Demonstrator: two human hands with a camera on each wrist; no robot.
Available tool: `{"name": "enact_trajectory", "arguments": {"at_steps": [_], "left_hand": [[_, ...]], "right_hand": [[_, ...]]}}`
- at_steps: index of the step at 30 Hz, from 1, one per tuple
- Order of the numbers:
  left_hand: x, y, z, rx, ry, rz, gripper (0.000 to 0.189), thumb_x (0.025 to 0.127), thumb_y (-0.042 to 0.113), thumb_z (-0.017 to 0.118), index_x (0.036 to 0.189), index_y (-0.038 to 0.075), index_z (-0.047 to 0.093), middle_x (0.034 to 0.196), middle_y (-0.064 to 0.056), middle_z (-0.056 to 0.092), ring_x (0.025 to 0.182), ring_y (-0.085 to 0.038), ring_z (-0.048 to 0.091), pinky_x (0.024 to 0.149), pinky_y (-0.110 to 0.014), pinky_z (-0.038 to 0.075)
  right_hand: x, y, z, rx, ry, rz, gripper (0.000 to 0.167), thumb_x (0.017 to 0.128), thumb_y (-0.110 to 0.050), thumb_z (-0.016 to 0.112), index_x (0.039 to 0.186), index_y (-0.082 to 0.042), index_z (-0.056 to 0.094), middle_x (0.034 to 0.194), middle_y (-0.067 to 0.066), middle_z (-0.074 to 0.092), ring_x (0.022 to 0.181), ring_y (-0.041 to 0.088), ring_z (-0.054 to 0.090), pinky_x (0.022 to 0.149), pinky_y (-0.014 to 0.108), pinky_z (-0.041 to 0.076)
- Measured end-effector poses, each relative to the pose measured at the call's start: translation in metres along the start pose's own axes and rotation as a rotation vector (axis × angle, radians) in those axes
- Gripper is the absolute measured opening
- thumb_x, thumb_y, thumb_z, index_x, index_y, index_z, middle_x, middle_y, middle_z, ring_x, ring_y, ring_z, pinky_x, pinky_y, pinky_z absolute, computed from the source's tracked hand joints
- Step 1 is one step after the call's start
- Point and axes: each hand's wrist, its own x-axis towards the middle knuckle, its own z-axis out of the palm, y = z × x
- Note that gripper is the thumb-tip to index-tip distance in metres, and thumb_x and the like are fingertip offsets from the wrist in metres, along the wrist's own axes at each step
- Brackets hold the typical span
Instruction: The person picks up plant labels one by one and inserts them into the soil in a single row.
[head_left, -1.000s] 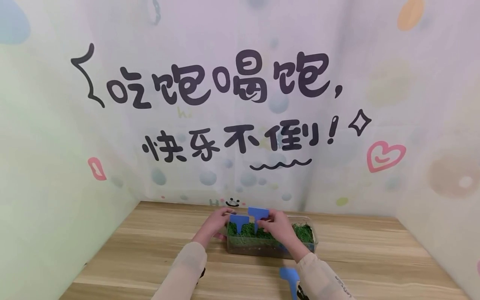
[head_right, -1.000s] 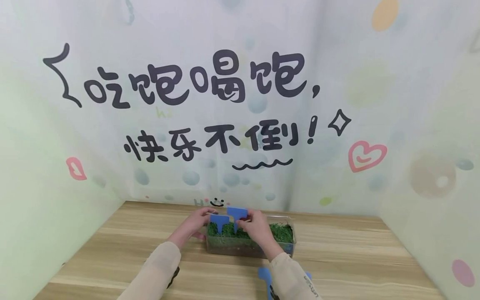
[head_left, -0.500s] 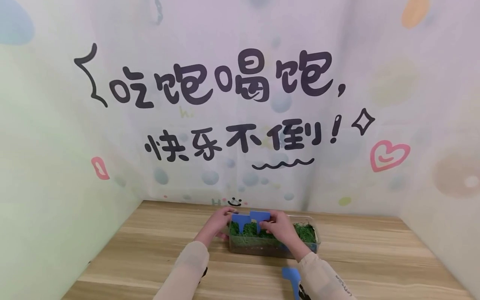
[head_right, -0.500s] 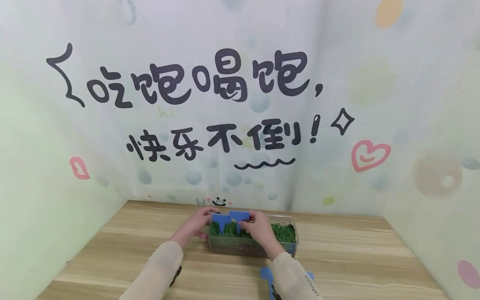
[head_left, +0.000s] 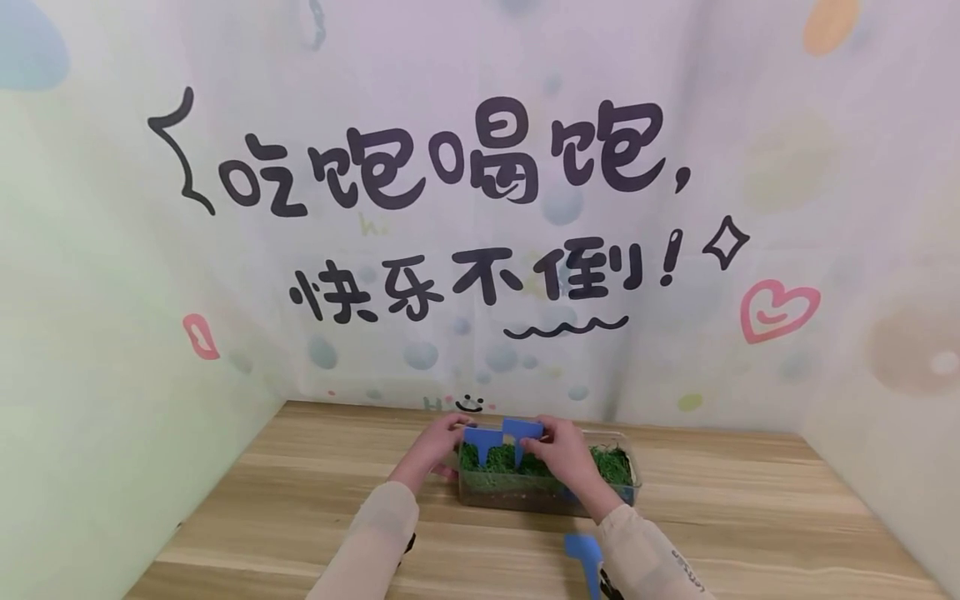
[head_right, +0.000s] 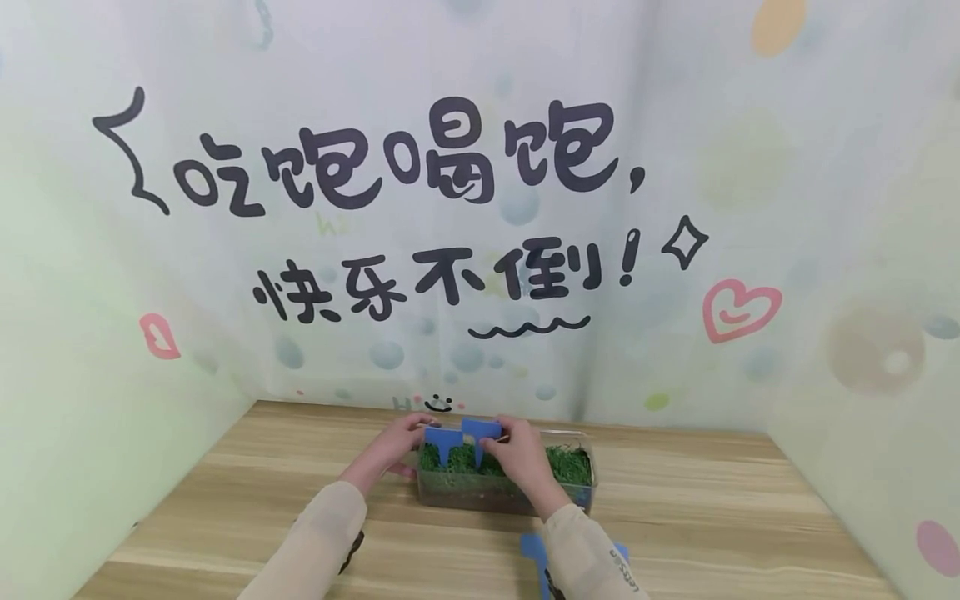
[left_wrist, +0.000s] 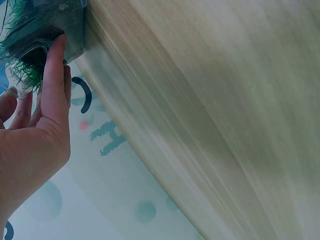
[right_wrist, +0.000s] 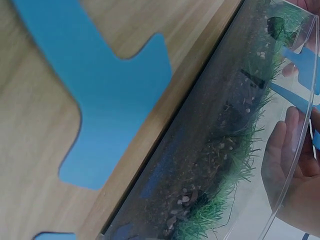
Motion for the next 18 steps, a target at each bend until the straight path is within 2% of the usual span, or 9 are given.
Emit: {"name": "enact_trajectory", "arguments": {"at_steps": [5, 10, 14, 18], "left_hand": [[-0.001, 0.001, -0.002, -0.010, -0.009, 0.001, 0.031, 0.106, 0.017, 0.045, 0.133, 0.010, 0.059, 0.144, -0.025, 0.050, 0.118, -0.039, 0.058, 0.061, -0.040, 0.062], [-0.003, 0.002, -0.003, -0.005, -0.011, 0.017, 0.031, 0.106, 0.017, 0.046, 0.133, 0.009, 0.059, 0.142, -0.026, 0.051, 0.115, -0.039, 0.059, 0.059, -0.038, 0.062], [-0.002, 0.002, -0.002, -0.010, -0.003, 0.005, 0.032, 0.106, 0.016, 0.045, 0.133, 0.009, 0.059, 0.140, -0.024, 0.053, 0.115, -0.037, 0.059, 0.061, -0.040, 0.062], [-0.001, 0.002, -0.001, 0.004, -0.006, 0.000, 0.033, 0.107, 0.017, 0.044, 0.135, 0.009, 0.059, 0.142, -0.024, 0.051, 0.118, -0.039, 0.057, 0.062, -0.041, 0.062]], "right_hand": [[0.000, -0.003, -0.003, -0.040, -0.002, -0.021, 0.005, 0.090, -0.010, 0.072, 0.094, -0.007, 0.072, 0.080, 0.002, 0.070, 0.072, 0.015, 0.063, 0.060, 0.027, 0.046], [0.002, -0.005, -0.005, -0.094, -0.031, -0.060, 0.010, 0.091, -0.010, 0.072, 0.082, -0.009, 0.066, 0.072, 0.005, 0.064, 0.066, 0.014, 0.057, 0.057, 0.028, 0.039], [0.002, 0.001, -0.002, -0.107, -0.063, -0.035, 0.021, 0.091, -0.009, 0.071, 0.074, -0.010, 0.060, 0.066, 0.008, 0.059, 0.057, 0.013, 0.046, 0.054, 0.026, 0.034], [0.002, 0.006, 0.000, -0.108, -0.063, -0.012, 0.023, 0.090, -0.008, 0.071, 0.072, -0.010, 0.058, 0.065, 0.006, 0.057, 0.056, 0.013, 0.042, 0.055, 0.027, 0.034]]}}
